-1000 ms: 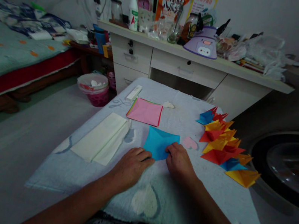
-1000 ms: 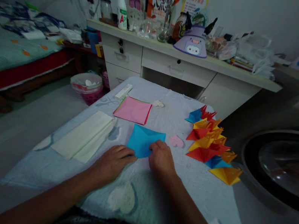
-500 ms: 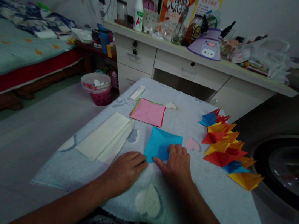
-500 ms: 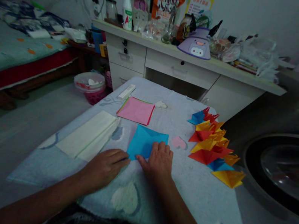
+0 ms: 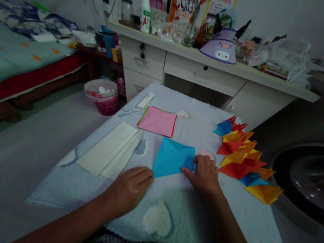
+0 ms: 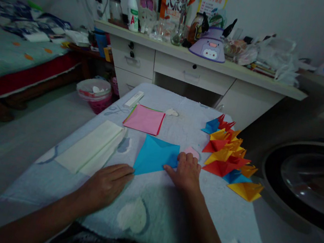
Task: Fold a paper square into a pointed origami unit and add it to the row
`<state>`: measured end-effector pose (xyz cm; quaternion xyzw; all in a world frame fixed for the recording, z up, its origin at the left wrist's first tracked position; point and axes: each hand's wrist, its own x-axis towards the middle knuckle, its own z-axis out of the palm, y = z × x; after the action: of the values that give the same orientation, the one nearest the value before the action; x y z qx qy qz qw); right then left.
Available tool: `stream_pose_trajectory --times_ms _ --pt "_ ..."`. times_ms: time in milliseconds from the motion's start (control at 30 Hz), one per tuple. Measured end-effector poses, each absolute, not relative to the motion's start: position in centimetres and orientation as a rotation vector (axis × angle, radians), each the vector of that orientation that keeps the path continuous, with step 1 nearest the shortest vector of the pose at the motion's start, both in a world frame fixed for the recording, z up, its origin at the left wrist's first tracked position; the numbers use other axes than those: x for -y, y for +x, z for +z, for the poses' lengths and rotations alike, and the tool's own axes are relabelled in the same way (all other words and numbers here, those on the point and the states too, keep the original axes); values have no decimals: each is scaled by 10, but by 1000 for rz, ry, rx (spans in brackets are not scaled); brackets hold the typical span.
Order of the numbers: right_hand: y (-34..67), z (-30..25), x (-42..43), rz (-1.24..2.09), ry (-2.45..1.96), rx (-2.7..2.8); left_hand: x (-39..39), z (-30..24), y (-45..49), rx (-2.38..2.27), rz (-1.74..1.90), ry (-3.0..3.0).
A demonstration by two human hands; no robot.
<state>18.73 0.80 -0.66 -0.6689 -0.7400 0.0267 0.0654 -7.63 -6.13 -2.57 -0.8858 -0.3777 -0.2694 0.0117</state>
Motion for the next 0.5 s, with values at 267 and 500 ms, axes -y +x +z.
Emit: stream_pose_trajectory --times_ms 267,500 --pt "208 -7 -15 134 -2031 2202 61 -27 -78 1167 -844 -2749" --pt "216 -7 -20 220 -2023 2184 60 -30 -78 1128 -923 -2688"
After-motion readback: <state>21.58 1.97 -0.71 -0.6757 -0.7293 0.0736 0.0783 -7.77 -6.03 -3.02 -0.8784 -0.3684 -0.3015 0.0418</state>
